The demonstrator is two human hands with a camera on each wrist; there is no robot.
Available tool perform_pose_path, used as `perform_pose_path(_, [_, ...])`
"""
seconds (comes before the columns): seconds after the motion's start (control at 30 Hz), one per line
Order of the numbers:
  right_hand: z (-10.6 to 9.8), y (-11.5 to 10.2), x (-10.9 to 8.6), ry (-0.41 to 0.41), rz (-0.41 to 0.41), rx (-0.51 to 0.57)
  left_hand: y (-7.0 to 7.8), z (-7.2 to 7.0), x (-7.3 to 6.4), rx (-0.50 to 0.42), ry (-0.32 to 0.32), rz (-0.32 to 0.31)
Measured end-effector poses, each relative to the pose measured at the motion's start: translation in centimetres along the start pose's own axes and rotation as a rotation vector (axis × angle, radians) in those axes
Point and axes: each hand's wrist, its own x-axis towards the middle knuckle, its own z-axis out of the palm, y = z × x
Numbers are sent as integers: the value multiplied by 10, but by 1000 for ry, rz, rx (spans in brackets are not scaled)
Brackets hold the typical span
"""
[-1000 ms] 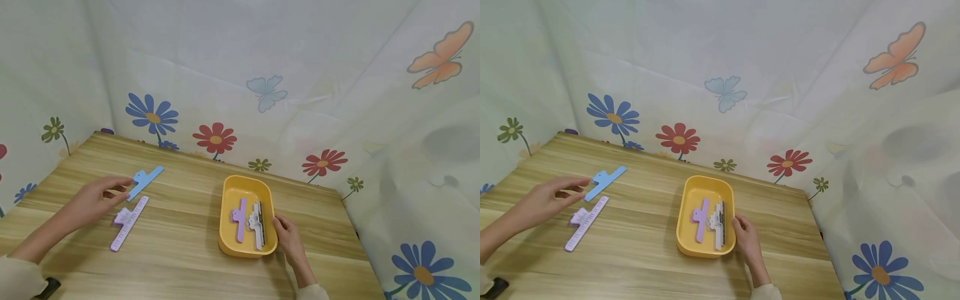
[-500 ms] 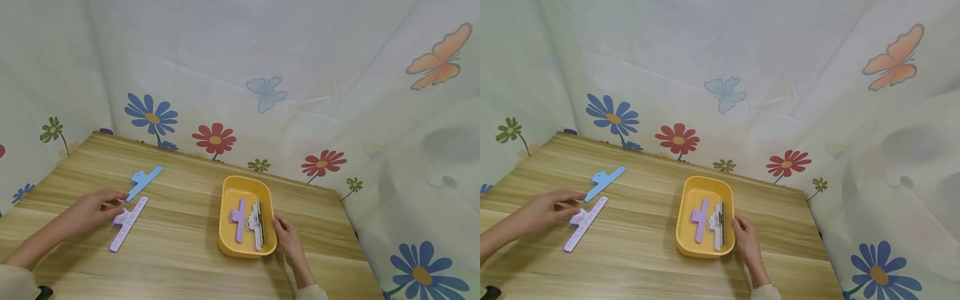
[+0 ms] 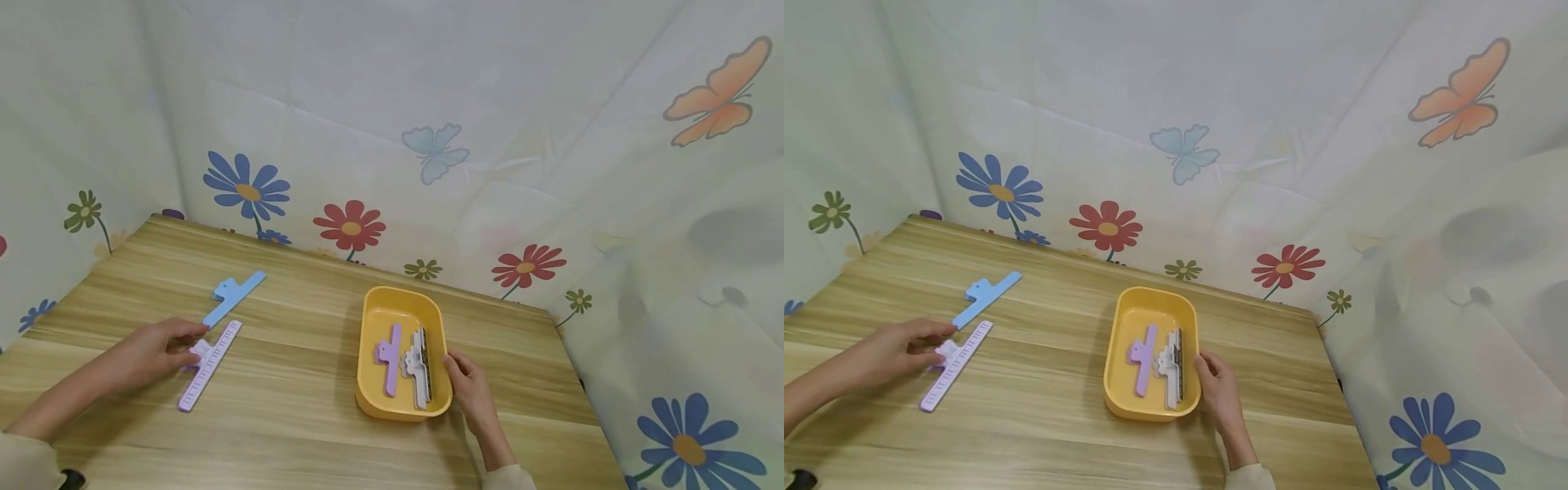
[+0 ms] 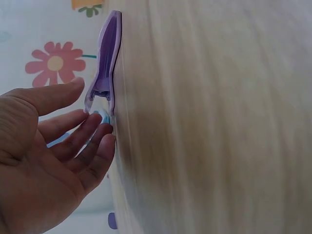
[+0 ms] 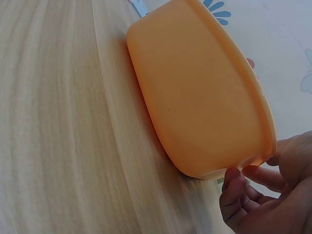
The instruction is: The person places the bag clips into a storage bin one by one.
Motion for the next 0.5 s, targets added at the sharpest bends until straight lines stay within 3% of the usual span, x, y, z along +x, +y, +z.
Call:
perform_pose_path(0.23, [1, 2, 0, 20, -17, -16, 1, 0, -1, 12, -44, 0])
perform_pose_path(0.5, [0, 1, 0, 6, -19, -21, 3, 2, -1, 65, -48, 40])
